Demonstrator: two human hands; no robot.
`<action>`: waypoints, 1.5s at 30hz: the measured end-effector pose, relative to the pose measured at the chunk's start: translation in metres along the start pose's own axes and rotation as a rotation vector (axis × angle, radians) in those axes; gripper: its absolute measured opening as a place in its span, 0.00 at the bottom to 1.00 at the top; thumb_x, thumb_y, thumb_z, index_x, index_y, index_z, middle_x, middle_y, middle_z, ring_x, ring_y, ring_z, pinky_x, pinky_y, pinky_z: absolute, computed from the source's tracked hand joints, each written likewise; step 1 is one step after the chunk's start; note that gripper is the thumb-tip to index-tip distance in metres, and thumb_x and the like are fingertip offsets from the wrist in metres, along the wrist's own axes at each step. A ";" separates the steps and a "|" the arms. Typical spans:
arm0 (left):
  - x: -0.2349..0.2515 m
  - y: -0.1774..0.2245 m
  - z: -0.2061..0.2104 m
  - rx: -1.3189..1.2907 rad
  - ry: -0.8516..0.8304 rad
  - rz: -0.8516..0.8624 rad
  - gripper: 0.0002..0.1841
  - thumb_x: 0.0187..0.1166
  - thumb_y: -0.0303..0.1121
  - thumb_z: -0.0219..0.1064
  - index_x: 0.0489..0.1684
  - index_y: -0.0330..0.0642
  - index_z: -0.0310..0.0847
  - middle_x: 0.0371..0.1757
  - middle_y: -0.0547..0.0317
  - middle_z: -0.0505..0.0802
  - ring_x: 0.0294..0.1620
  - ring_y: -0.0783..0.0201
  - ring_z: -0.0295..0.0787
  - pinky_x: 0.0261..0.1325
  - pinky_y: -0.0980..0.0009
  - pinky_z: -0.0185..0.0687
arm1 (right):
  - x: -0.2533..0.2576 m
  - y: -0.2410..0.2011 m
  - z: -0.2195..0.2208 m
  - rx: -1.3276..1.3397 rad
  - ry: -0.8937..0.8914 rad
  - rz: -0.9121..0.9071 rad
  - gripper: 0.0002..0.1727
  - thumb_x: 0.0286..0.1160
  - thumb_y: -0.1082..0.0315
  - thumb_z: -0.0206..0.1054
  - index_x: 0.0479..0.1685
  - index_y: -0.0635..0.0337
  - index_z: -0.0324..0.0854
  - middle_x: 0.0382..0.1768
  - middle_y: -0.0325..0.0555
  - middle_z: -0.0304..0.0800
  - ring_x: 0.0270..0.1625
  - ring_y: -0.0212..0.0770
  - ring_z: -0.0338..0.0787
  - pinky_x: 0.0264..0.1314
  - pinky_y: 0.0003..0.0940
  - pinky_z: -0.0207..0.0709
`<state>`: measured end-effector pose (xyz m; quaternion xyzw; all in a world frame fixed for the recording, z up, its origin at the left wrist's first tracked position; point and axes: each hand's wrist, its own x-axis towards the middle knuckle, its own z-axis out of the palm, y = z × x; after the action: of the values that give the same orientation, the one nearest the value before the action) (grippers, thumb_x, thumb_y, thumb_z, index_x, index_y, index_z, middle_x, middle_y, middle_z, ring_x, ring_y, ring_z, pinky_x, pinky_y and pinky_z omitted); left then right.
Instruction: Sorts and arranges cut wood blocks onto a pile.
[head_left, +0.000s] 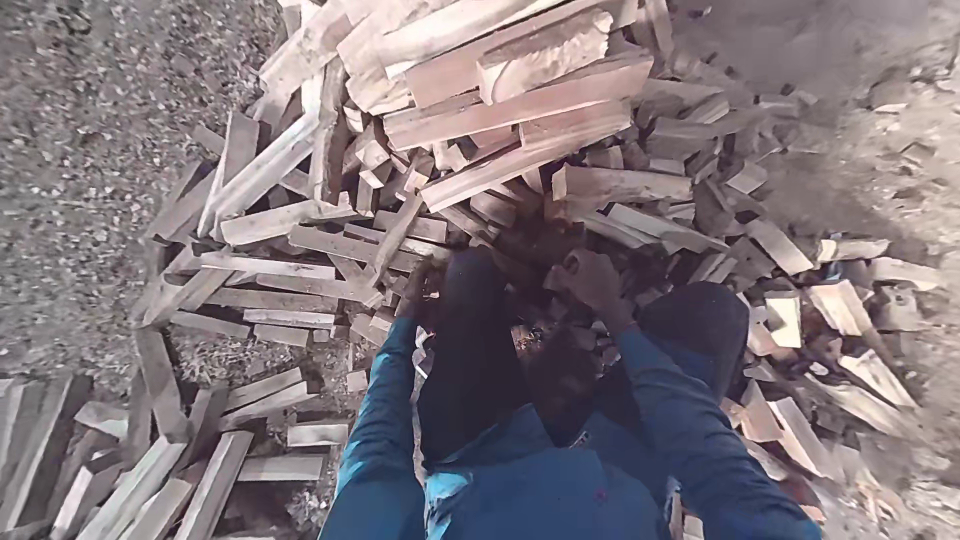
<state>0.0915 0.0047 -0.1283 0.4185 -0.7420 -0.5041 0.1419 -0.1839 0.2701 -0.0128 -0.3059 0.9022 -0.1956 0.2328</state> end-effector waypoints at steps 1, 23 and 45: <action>-0.008 0.002 -0.003 0.215 -0.029 -0.050 0.27 0.82 0.34 0.69 0.82 0.56 0.74 0.82 0.50 0.78 0.80 0.49 0.75 0.77 0.46 0.75 | 0.004 0.000 0.003 -0.027 -0.017 -0.002 0.24 0.76 0.45 0.70 0.54 0.56 0.87 0.39 0.56 0.93 0.44 0.62 0.93 0.43 0.67 0.82; -0.010 0.020 -0.010 0.100 0.065 -0.051 0.20 0.87 0.32 0.62 0.73 0.31 0.78 0.68 0.38 0.89 0.69 0.51 0.87 0.76 0.55 0.79 | 0.000 -0.007 0.003 0.061 0.010 0.031 0.20 0.75 0.49 0.73 0.49 0.58 0.87 0.39 0.58 0.92 0.44 0.62 0.92 0.42 0.67 0.82; 0.050 0.258 0.147 0.985 -0.115 0.791 0.31 0.84 0.49 0.66 0.78 0.34 0.73 0.70 0.35 0.85 0.73 0.36 0.81 0.73 0.41 0.76 | 0.002 0.017 0.010 0.056 -0.033 0.132 0.24 0.73 0.53 0.70 0.66 0.52 0.84 0.60 0.57 0.90 0.63 0.59 0.89 0.62 0.66 0.80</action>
<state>-0.1557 0.0958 0.0183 0.1010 -0.9919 -0.0343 0.0682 -0.1877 0.2790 -0.0297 -0.2423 0.9106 -0.2001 0.2684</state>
